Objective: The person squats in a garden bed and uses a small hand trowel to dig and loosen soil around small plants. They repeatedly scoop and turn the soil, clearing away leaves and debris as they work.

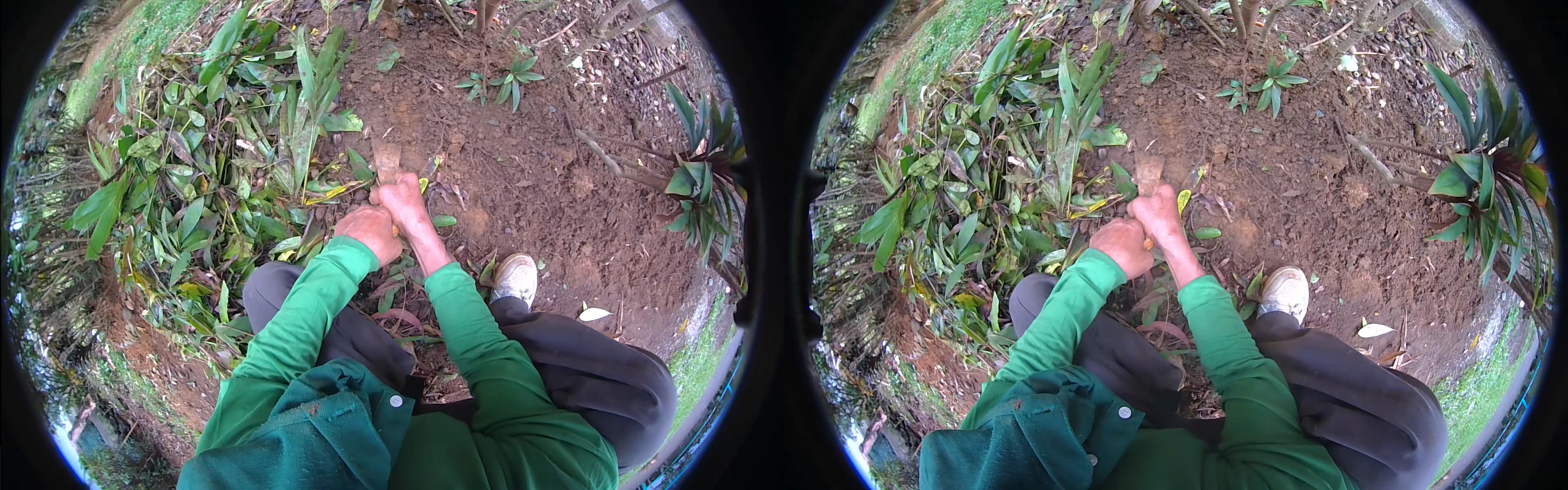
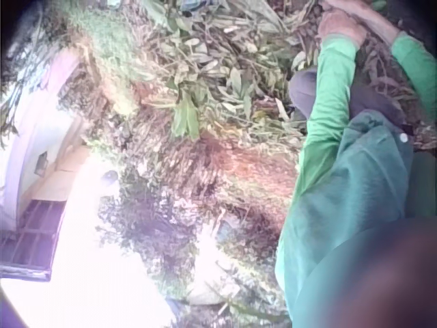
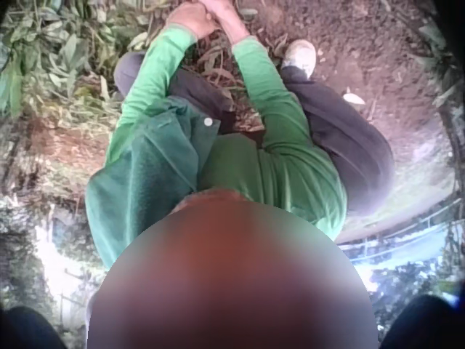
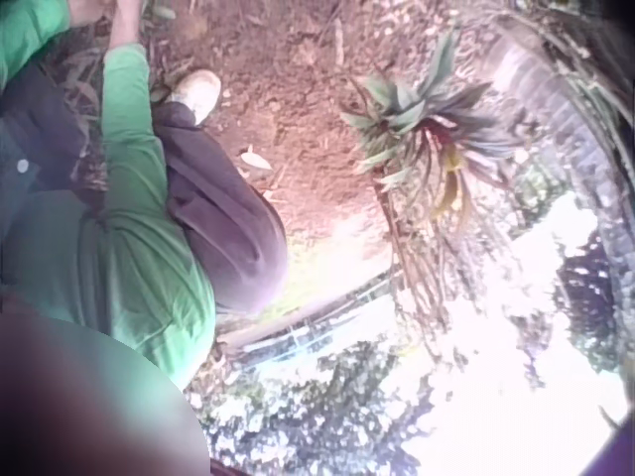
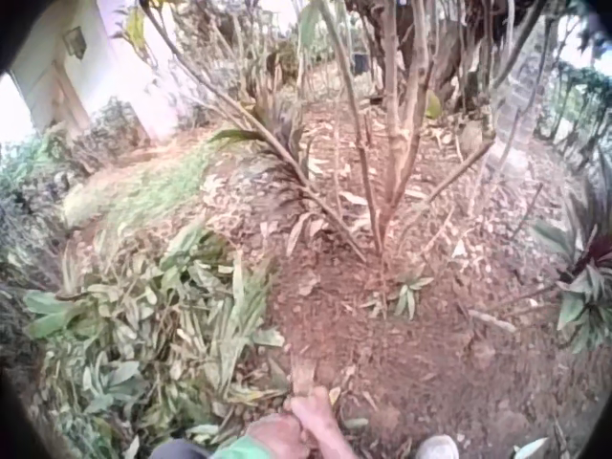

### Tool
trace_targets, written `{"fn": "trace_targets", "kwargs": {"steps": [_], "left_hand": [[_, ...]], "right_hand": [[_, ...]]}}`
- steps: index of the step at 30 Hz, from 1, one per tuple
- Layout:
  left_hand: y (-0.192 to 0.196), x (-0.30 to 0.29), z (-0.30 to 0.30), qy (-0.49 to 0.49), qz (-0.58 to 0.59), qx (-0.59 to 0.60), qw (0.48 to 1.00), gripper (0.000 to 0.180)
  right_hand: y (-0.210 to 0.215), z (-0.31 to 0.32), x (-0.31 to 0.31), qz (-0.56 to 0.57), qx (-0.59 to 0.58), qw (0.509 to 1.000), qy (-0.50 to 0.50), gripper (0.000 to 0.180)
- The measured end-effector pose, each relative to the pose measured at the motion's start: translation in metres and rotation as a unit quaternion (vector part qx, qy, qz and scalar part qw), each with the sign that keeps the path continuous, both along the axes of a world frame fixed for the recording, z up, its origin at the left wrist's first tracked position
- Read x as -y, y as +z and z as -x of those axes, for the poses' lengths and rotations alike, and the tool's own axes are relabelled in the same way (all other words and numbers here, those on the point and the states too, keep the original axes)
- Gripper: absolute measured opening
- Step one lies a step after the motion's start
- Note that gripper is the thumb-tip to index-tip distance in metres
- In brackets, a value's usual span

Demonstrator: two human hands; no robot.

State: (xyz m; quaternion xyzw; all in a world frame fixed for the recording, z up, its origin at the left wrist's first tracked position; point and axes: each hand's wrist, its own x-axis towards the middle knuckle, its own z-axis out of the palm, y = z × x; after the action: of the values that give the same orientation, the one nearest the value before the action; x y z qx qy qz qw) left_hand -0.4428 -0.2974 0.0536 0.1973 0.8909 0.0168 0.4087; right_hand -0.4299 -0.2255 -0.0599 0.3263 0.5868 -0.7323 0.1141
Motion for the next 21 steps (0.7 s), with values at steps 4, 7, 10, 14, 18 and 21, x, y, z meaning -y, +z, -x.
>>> {"fn": "trace_targets", "kwargs": {"steps": [4, 7, 10, 14, 18, 21], "left_hand": [[-0.017, 0.004, 0.013, 0.025, 0.031, -0.015, 0.999, 0.037], [-0.031, 0.014, 0.028, 0.045, 0.023, 0.017, 0.999, 0.033], [-0.039, 0.024, 0.039, 0.071, 0.015, 0.077, 0.994, 0.031], [-0.03, 0.026, 0.042, -0.011, 0.034, -0.028, 0.999, 0.034], [-0.011, 0.01, 0.046, -0.182, 0.117, -0.12, 0.969, 0.033], [-0.005, -0.005, 0.046, -0.21, 0.239, -0.116, 0.941, 0.03]], "right_hand": [[-0.018, 0.017, 0.004, -0.089, 0.015, 0.996, -0.001, 0.031], [-0.017, 0.035, 0.012, -0.279, -0.008, 0.951, 0.134, 0.029], [-0.009, 0.047, 0.017, -0.288, 0.054, 0.951, 0.095, 0.026], [0.0, 0.049, 0.02, -0.215, 0.038, 0.975, 0.038, 0.026], [-0.005, 0.048, 0.028, -0.011, -0.043, 0.984, -0.172, 0.011], [-0.01, 0.05, 0.035, 0.163, -0.111, 0.944, -0.266, 0.008]]}}
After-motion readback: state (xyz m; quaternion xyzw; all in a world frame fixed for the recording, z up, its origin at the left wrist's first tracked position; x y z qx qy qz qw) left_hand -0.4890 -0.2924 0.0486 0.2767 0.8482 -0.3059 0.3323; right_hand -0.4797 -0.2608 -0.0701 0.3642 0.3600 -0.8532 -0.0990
